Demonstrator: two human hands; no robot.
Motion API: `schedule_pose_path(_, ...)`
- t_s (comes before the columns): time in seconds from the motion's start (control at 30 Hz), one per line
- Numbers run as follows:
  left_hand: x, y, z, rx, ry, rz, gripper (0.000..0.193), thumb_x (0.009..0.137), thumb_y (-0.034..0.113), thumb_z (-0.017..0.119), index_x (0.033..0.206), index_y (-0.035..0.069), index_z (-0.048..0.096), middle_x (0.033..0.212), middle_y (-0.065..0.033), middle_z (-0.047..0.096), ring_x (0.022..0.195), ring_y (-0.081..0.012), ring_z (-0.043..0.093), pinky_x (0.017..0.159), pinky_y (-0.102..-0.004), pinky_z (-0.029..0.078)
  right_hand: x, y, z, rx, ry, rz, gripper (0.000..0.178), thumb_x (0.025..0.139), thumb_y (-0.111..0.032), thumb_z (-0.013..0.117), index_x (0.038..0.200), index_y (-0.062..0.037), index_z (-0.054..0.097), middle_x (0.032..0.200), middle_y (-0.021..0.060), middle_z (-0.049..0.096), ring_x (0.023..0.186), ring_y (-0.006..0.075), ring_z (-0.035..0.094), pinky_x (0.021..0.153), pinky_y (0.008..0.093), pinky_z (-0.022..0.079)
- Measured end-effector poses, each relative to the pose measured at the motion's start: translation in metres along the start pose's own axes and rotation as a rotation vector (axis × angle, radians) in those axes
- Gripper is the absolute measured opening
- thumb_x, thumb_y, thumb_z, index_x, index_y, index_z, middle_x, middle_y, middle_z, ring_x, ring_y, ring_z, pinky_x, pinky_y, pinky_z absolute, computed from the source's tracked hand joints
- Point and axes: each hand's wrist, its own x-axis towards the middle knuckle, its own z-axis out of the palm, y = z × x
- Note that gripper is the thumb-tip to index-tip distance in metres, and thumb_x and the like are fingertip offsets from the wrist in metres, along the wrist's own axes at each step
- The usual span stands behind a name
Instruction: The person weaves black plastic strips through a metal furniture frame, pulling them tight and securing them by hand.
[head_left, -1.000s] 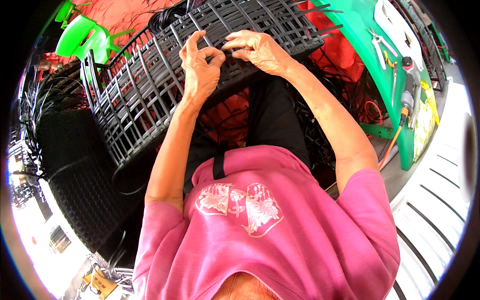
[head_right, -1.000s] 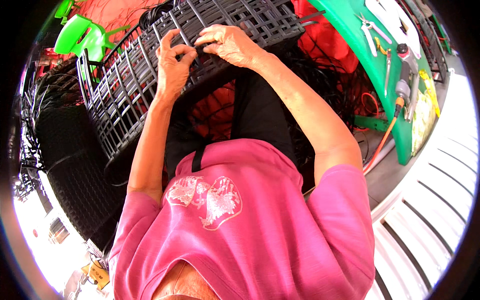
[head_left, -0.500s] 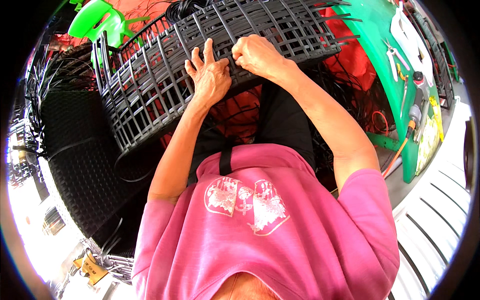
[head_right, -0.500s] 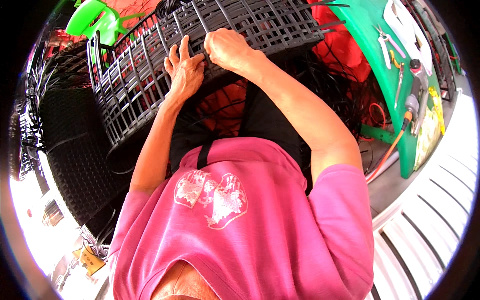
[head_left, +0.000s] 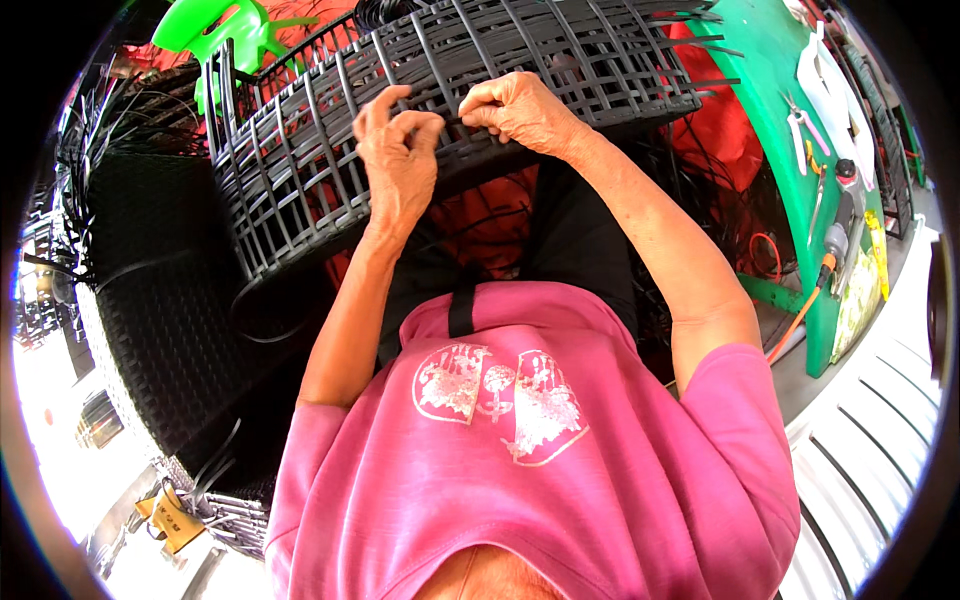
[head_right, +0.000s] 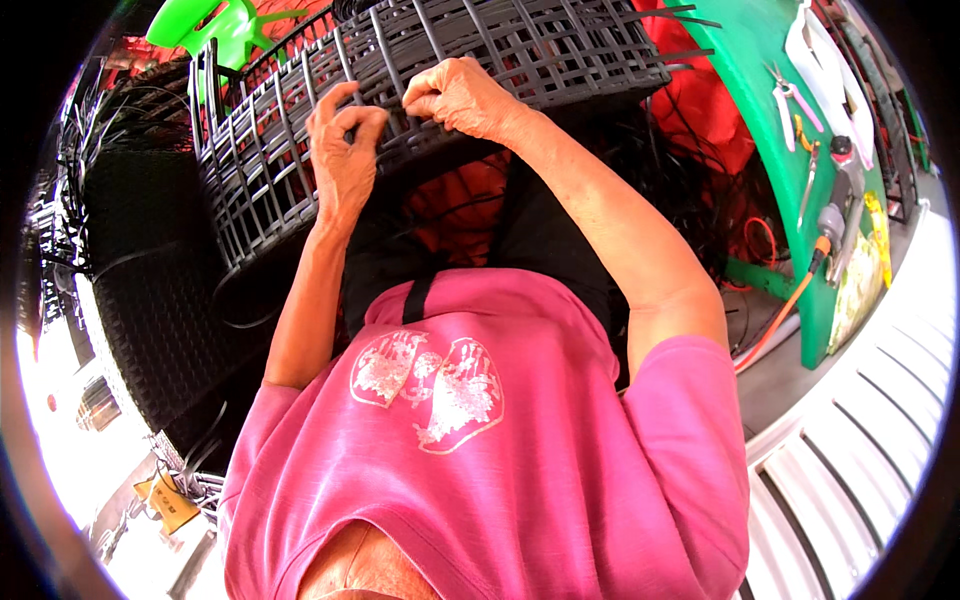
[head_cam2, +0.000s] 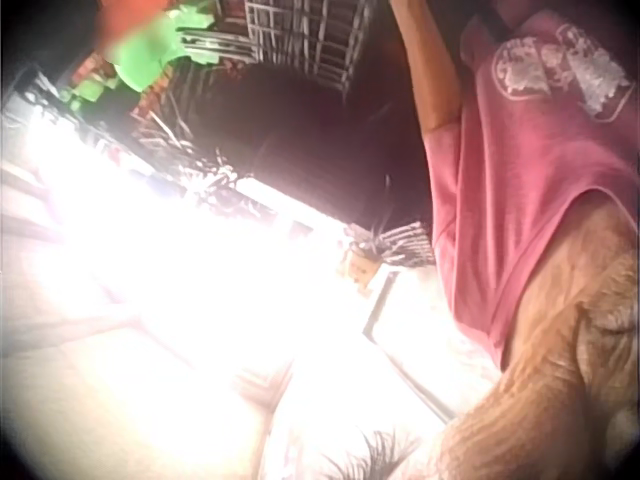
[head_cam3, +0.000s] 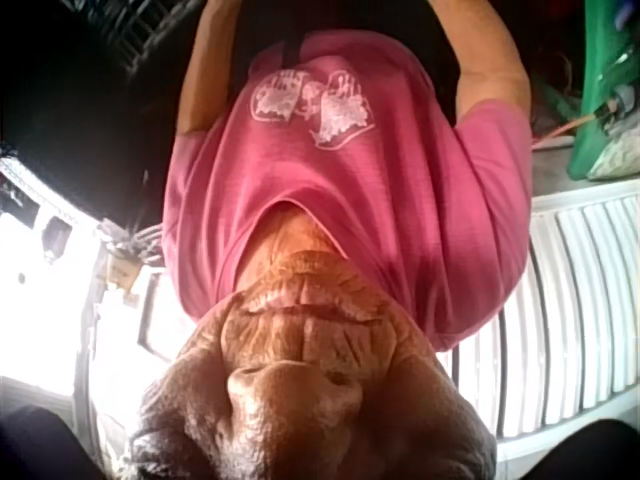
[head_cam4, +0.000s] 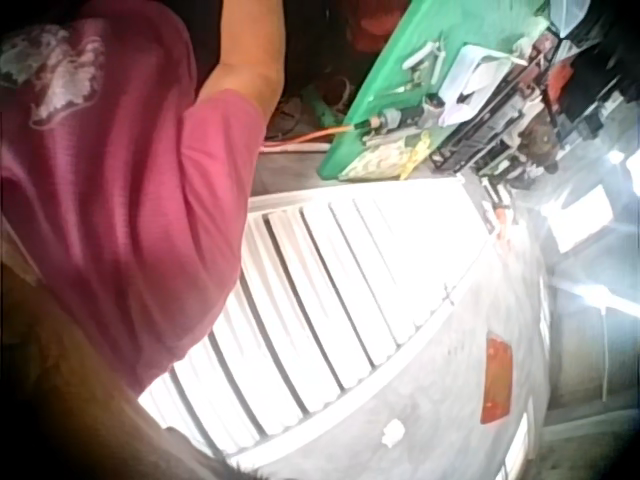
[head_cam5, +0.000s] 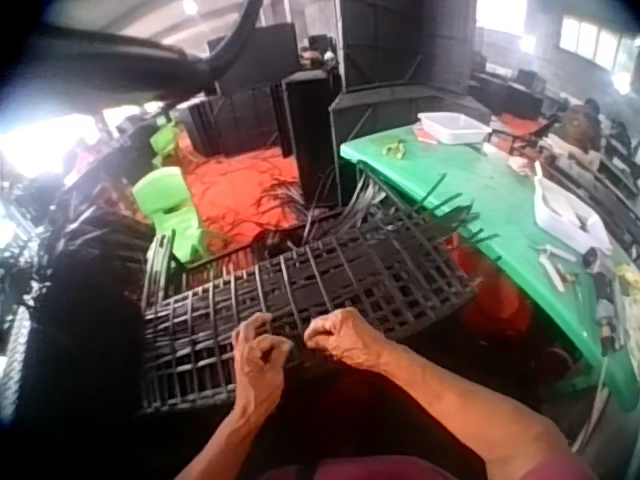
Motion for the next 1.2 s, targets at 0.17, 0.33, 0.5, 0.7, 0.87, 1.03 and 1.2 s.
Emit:
schedule_pose_path(0.17, -0.003, -0.028, -0.007, 0.307, -0.132, 0.077, 0.013, 0.076, 0.01, 0.065, 0.087, 0.01, 0.071, 0.133, -0.0102, 0.045, 0.124, -0.0354, 0.034, 0.103, -0.0467, 0.026, 0.016, 0.003, 0.016, -0.541, 0.167, -0.233, 0.011, 0.069, -0.01, 0.061, 0.071, 0.0008, 0.063, 0.067, 0.015, 0.061, 0.062, 0.0302, 0.061, 0.06, 0.0374, 0.049)
schedule_pose_path(0.33, 0.006, -0.026, -0.001, 0.301, -0.203, 0.051, 0.015, 0.072, 0.011, 0.068, 0.087, 0.011, 0.071, 0.139, -0.0101, 0.039, 0.128, -0.0369, 0.031, 0.105, -0.0477, 0.022, 0.025, -0.009, 0.021, -0.588, 0.067, -0.066, 0.01, 0.066, -0.009, 0.06, 0.071, -0.0053, 0.069, 0.067, 0.0164, 0.064, 0.071, 0.035, 0.064, 0.067, 0.0414, 0.051)
schedule_pose_path(0.5, -0.003, -0.027, 0.006, 0.219, -0.173, -0.015, 0.018, 0.066, 0.009, 0.07, 0.083, 0.011, 0.065, 0.136, -0.0169, 0.037, 0.128, -0.0423, 0.028, 0.106, -0.0554, 0.018, 0.018, -0.001, 0.018, -0.35, 0.062, -0.022, 0.013, 0.069, -0.011, 0.061, 0.077, -0.0028, 0.068, 0.064, 0.0153, 0.062, 0.061, 0.0292, 0.062, 0.06, 0.037, 0.048)
schedule_pose_path(0.7, -0.015, -0.028, 0.013, 0.226, -0.081, -0.035, 0.024, 0.062, 0.007, 0.072, 0.083, 0.009, 0.06, 0.129, -0.0203, 0.04, 0.124, -0.0419, 0.032, 0.104, -0.0516, 0.022, 0.015, -0.005, 0.038, -0.626, 0.182, -0.081, 0.008, 0.065, -0.008, 0.061, 0.068, -0.002, 0.065, 0.068, 0.0201, 0.063, 0.073, 0.0385, 0.063, 0.066, 0.0433, 0.051)
schedule_pose_path(0.87, -0.013, -0.038, 0.022, 0.172, -0.04, -0.059, 0.025, 0.062, 0.003, 0.071, 0.086, 0.009, 0.064, 0.129, -0.0211, 0.042, 0.123, -0.0413, 0.034, 0.103, -0.0499, 0.024, 0.019, -0.025, 0.053, -0.645, 0.227, -0.011, 0.011, 0.067, -0.008, 0.061, 0.071, 0.0013, 0.064, 0.073, 0.0231, 0.063, 0.073, 0.0386, 0.064, 0.066, 0.0451, 0.052)
schedule_pose_path(1.03, -0.016, -0.036, 0.022, 0.143, 0.014, -0.035, 0.029, 0.061, 0.002, 0.07, 0.089, 0.009, 0.065, 0.128, -0.021, 0.043, 0.123, -0.0406, 0.034, 0.104, -0.0497, 0.023, 0.015, -0.025, 0.062, -0.647, 0.251, 0.032, 0.012, 0.069, -0.008, 0.062, 0.076, 0.0017, 0.063, 0.077, 0.0231, 0.064, 0.077, 0.0395, 0.064, 0.069, 0.0455, 0.052)
schedule_pose_path(1.2, -0.017, -0.04, 0.022, 0.016, 0.056, 0.006, 0.028, 0.062, -0.002, 0.064, 0.089, 0.007, 0.065, 0.121, -0.0179, 0.047, 0.121, -0.041, 0.035, 0.105, -0.0492, 0.023, 0.021, -0.025, 0.073, -0.662, 0.357, 0.151, 0.025, 0.07, -0.011, 0.063, 0.085, 0.007, 0.056, 0.078, 0.0251, 0.064, 0.079, 0.0403, 0.064, 0.072, 0.0462, 0.052)
